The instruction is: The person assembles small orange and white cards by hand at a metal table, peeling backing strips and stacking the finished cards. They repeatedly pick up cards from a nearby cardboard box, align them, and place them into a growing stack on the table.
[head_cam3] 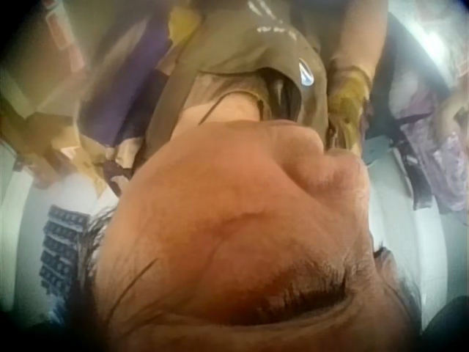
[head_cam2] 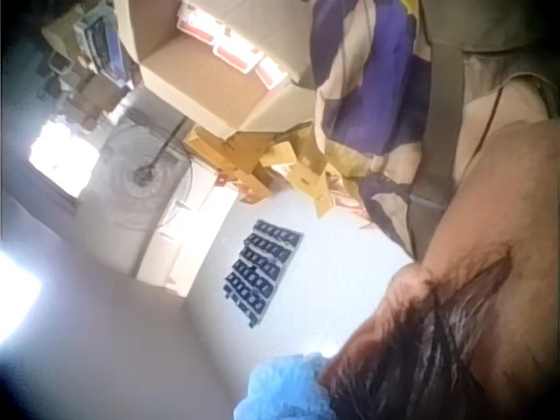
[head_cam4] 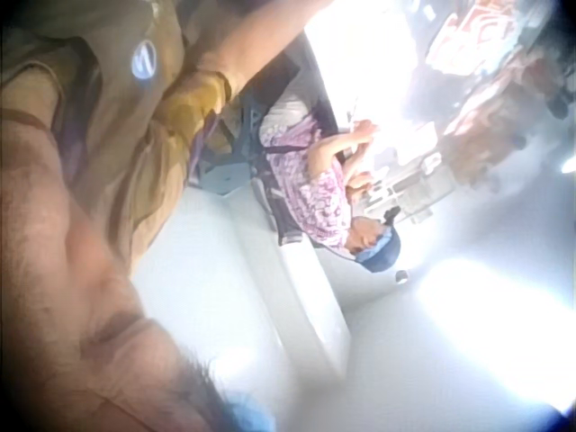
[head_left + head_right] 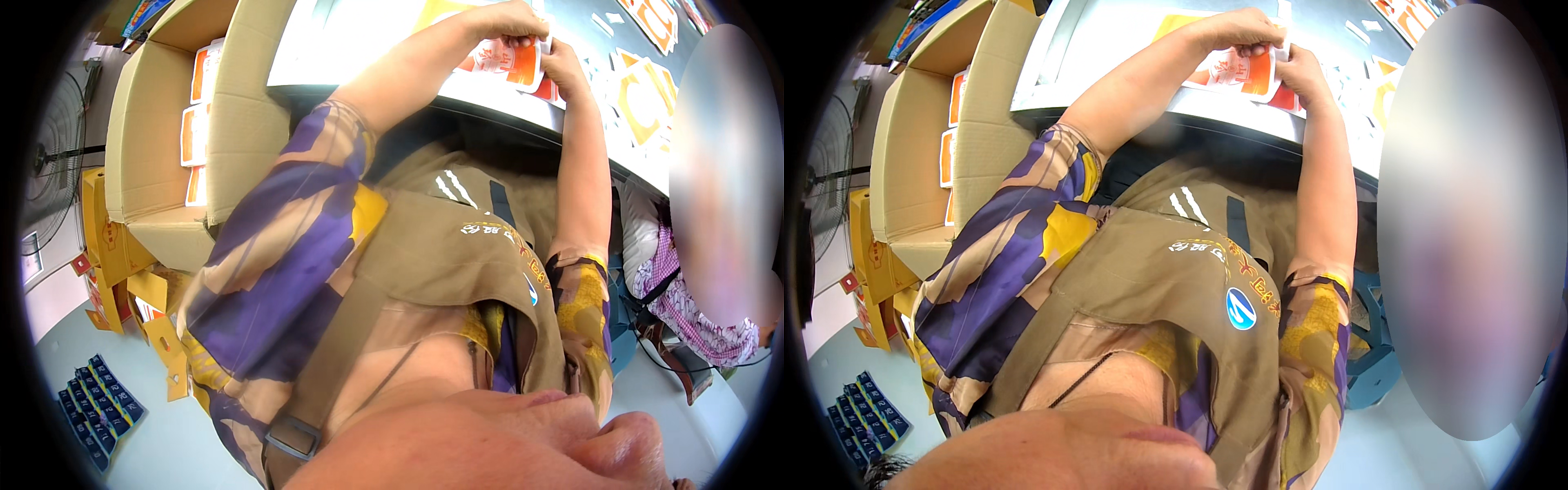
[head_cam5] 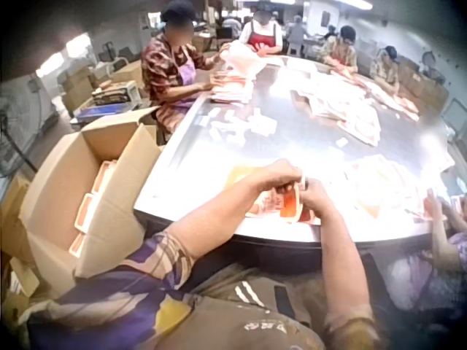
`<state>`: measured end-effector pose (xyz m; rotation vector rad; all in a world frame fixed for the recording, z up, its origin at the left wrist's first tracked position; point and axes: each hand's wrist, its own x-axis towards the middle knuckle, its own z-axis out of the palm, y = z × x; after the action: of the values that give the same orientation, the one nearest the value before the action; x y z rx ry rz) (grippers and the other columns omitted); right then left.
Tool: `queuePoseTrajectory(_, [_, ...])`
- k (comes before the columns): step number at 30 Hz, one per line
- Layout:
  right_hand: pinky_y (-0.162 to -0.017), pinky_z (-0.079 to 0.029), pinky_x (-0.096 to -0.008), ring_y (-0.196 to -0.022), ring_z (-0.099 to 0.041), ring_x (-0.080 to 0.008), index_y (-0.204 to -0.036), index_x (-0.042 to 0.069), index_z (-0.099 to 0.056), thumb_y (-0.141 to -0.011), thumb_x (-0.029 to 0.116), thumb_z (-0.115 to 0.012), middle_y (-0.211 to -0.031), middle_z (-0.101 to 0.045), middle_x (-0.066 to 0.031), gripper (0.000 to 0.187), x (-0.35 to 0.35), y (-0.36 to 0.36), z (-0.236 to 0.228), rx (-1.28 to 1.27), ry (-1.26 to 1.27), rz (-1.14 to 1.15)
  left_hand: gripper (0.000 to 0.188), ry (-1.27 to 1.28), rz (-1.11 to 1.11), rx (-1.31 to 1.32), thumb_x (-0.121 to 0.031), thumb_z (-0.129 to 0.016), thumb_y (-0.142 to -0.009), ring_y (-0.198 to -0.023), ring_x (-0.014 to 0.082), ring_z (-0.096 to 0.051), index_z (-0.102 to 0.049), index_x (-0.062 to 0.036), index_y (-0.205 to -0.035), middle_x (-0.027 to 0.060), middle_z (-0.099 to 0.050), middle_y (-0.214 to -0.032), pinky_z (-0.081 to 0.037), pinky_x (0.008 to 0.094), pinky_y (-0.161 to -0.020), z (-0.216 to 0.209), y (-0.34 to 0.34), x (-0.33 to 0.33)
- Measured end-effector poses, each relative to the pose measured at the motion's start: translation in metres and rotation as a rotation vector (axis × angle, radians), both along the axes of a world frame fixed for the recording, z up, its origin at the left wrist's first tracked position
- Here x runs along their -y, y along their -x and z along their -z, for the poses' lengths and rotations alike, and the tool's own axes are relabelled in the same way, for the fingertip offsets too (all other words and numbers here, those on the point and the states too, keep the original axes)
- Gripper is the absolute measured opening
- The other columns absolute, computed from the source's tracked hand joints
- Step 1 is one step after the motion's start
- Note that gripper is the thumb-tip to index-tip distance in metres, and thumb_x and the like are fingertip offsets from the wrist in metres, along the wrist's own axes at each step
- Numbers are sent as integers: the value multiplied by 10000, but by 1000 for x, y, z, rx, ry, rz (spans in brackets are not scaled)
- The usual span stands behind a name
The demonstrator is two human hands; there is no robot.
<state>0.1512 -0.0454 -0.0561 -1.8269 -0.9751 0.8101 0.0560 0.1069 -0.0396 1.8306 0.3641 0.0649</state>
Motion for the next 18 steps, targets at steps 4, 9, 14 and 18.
queuePoseTrajectory(4, [-679, -498, -269, -786, -624, -150, -1041, -37, -646, -799, 226, -709, -898, -657, -96, 363, 7, 6, -10, -222, -218, 56, 340, 209, 76, 1, -354, -614, -840, -436, 142, -505, -642, -49, -691, 51, -558, -554, -404, 270, -408, -11, 9, -6])
queuePoseTrajectory(9, [-693, -518, -318, -801, -632, -177, -1004, -76, -638, -819, 263, -698, -914, -662, -132, 391, 1, 8, -3, 24, 90, 38, 371, 197, 384, -54, -419, -651, -829, -438, 127, -505, -649, -70, -704, 29, -552, -550, -396, 257, -405, -9, 12, -5])
queuePoseTrajectory(14, [-677, -515, -313, -744, -637, -182, -1018, -44, -646, -852, 249, -644, -862, -674, -91, 337, -7, -2, 18, 447, 126, -29, 334, 259, 387, -99, -397, -655, -820, -445, 119, -510, -660, -78, -719, 24, -555, -550, -402, 253, -421, -21, 15, 1])
queuePoseTrajectory(18, [-601, -473, -226, -669, -609, -111, -1026, 0, -660, -880, 259, -621, -833, -674, -58, 300, -1, 8, -14, 58, -3, -82, 278, 44, 197, -98, -335, -621, -812, -538, 161, -561, -677, -68, -761, 59, -596, -626, -440, 291, -492, -29, 28, -15])
